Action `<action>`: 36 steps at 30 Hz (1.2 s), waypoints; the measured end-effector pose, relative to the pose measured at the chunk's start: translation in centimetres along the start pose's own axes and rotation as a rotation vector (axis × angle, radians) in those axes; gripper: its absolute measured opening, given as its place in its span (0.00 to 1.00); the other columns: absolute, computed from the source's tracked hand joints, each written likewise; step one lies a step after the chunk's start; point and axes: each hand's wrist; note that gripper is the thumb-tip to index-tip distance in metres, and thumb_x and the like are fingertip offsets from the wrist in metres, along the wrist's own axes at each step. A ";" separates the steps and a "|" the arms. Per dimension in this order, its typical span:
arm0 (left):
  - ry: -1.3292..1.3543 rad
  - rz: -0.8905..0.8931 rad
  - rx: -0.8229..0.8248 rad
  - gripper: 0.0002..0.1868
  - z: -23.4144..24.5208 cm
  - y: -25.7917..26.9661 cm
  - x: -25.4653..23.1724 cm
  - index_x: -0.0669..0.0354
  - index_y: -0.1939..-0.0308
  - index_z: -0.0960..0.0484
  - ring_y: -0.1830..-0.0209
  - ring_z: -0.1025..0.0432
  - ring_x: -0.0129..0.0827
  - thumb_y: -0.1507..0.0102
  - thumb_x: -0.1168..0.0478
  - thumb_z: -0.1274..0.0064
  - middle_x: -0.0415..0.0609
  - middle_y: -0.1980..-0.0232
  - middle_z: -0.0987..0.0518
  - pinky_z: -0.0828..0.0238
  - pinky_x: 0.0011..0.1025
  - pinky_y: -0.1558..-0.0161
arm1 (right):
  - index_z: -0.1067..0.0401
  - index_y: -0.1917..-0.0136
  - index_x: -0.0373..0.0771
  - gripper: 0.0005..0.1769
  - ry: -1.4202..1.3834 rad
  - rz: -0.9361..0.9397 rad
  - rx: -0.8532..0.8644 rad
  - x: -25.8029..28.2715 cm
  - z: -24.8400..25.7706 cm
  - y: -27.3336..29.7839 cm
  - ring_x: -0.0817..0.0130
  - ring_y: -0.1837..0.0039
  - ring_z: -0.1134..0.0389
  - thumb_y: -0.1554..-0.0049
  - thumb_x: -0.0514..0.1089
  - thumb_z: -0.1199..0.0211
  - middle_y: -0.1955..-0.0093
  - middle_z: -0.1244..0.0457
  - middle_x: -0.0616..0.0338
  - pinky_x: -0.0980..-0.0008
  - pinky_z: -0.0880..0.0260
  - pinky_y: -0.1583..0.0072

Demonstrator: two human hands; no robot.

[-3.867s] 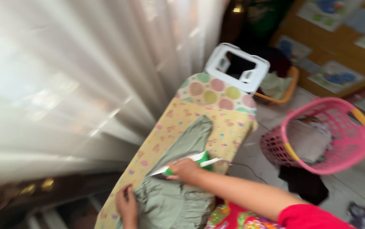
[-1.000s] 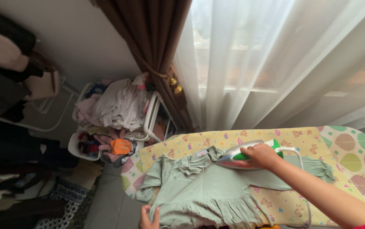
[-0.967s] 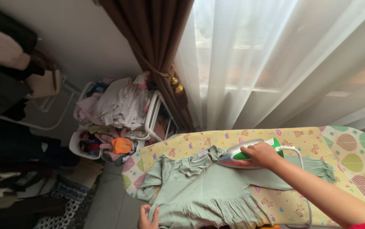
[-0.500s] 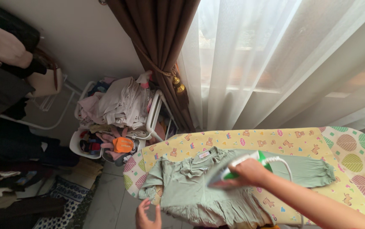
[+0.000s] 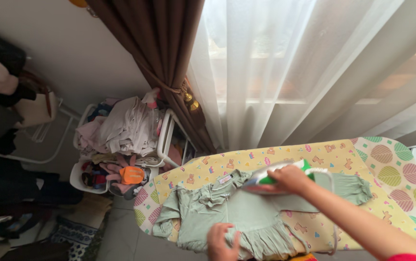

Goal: The person irons a blue t-shirt and a light green dress on an ironing board. They smooth the fabric, use a green iron to press the garments, and flip the t-shirt to iron the back before moving to the dress.

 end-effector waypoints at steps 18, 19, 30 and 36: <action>-0.287 -0.390 0.519 0.26 -16.2 7.1 -1.1 0.54 0.64 0.23 0.68 0.28 0.45 0.50 0.40 0.33 0.50 0.66 0.25 0.35 0.46 0.71 | 0.25 0.60 0.40 0.28 -0.061 0.329 0.112 -0.9 0.1 -3.4 0.50 0.69 0.30 0.52 0.68 0.29 0.74 0.35 0.51 0.54 0.32 0.65; -0.272 -0.383 0.539 0.24 -16.4 7.2 -1.2 0.54 0.64 0.23 0.69 0.28 0.45 0.49 0.42 0.34 0.50 0.66 0.25 0.34 0.45 0.72 | 0.25 0.61 0.41 0.27 -0.076 0.340 0.149 0.3 -0.4 -3.0 0.51 0.69 0.30 0.51 0.68 0.29 0.73 0.34 0.51 0.54 0.32 0.65; -0.132 -0.482 0.481 0.14 -17.1 6.8 -1.5 0.50 0.71 0.25 0.78 0.28 0.40 0.49 0.49 0.38 0.46 0.74 0.26 0.31 0.42 0.77 | 0.24 0.60 0.42 0.30 -0.027 -0.096 0.050 -2.2 1.4 4.6 0.48 0.69 0.30 0.52 0.72 0.32 0.71 0.33 0.48 0.51 0.31 0.65; 0.014 -0.211 0.639 0.31 -17.3 6.3 -1.2 0.52 0.78 0.26 0.81 0.27 0.49 0.38 0.33 0.35 0.51 0.81 0.26 0.32 0.49 0.76 | 0.21 0.53 0.46 0.32 -0.085 -0.311 0.110 -3.1 3.4 12.8 0.49 0.67 0.28 0.53 0.74 0.36 0.69 0.31 0.49 0.52 0.27 0.63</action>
Point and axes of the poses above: each hand's wrist, its own y-axis away from the middle knuckle, its own z-axis out of the back of the hand, x = y × z
